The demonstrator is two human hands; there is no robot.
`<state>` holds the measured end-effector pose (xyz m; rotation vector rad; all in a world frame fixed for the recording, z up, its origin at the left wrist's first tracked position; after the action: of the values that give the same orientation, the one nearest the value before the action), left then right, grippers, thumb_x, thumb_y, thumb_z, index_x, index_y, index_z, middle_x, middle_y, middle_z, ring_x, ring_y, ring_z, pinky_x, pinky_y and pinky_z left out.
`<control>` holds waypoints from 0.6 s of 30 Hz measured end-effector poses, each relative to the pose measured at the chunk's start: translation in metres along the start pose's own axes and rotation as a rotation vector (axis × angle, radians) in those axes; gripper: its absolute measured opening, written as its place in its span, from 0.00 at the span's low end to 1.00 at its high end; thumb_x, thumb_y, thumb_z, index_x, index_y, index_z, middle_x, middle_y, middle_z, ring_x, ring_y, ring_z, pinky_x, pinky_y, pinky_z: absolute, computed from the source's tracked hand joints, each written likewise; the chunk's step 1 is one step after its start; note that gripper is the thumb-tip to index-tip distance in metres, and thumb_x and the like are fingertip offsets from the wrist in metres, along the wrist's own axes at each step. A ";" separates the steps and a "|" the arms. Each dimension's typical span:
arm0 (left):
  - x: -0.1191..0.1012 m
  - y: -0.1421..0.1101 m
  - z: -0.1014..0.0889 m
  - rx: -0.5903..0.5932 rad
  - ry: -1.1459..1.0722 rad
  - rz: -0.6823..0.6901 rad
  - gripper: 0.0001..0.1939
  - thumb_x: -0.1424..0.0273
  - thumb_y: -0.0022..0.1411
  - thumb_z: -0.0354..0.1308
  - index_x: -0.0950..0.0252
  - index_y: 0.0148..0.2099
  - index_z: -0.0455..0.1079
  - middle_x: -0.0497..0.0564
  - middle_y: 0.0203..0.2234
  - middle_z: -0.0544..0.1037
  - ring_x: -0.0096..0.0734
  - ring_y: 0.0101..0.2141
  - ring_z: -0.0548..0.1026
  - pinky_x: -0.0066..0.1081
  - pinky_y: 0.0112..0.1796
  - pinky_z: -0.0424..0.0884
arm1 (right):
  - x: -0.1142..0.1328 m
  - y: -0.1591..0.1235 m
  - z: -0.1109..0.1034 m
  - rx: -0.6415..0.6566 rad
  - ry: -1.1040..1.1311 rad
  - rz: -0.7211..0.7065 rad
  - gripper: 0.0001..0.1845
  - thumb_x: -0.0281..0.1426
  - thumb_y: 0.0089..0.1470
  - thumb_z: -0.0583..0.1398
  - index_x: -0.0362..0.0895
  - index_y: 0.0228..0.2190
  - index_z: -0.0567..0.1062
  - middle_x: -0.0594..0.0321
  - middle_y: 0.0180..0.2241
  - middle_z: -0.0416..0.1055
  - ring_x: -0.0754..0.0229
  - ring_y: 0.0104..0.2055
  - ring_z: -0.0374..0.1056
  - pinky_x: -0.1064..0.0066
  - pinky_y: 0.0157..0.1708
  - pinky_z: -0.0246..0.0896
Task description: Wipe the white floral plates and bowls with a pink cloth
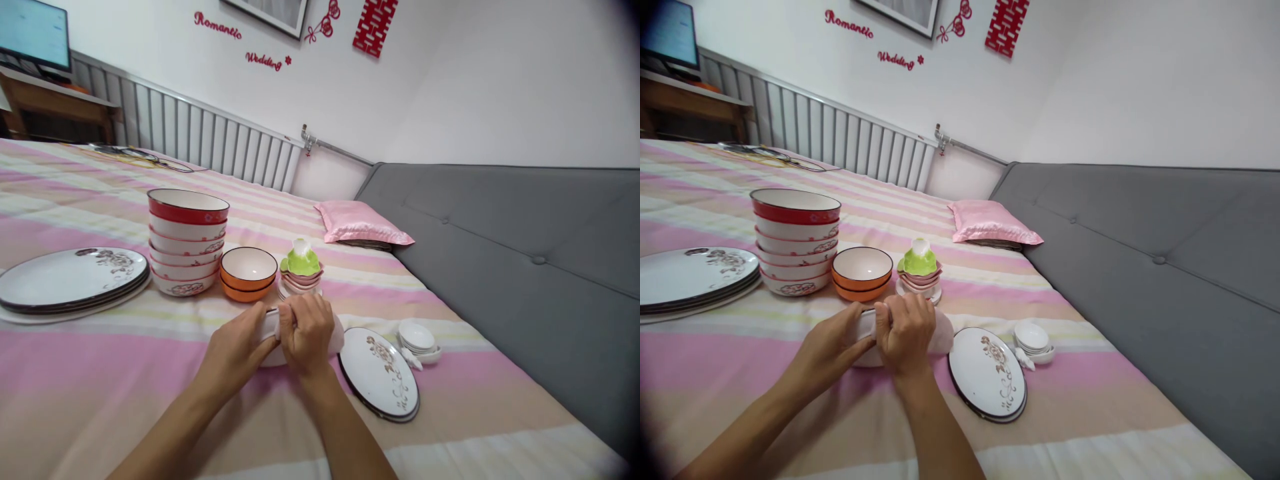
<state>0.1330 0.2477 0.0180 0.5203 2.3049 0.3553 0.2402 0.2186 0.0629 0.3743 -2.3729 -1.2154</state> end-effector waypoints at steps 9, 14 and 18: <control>0.028 0.007 -0.009 -0.073 -0.024 -0.114 0.19 0.50 0.55 0.53 0.61 0.36 0.60 0.47 0.27 0.71 0.35 0.29 0.71 0.31 0.29 0.62 | -0.054 -0.010 0.024 -0.011 0.383 0.343 0.21 0.37 0.64 0.43 0.47 0.20 0.60 0.68 0.18 0.61 0.62 0.24 0.59 0.71 0.31 0.52; 0.045 0.007 -0.025 -0.183 -0.021 -0.175 0.20 0.50 0.53 0.55 0.60 0.27 0.56 0.44 0.20 0.67 0.32 0.23 0.68 0.29 0.24 0.60 | -0.077 -0.024 0.053 0.037 0.570 0.550 0.23 0.44 0.62 0.43 0.47 0.20 0.60 0.71 0.16 0.59 0.64 0.20 0.58 0.72 0.26 0.52; 0.040 0.007 -0.026 -0.167 -0.019 -0.150 0.20 0.49 0.53 0.54 0.60 0.29 0.58 0.45 0.21 0.68 0.34 0.24 0.69 0.30 0.24 0.61 | -0.077 -0.026 0.049 -0.007 0.601 0.571 0.24 0.44 0.62 0.42 0.47 0.19 0.59 0.71 0.15 0.60 0.64 0.20 0.58 0.73 0.25 0.53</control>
<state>0.0904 0.2703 0.0141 0.2658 2.2547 0.4619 0.2831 0.2707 -0.0043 0.0314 -1.7726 -0.7125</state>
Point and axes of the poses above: each hand's wrist, its own y-axis towards the middle knuckle, its own z-axis out of the palm, x = y × z, the point moved 10 cm from there along y, towards the middle knuckle
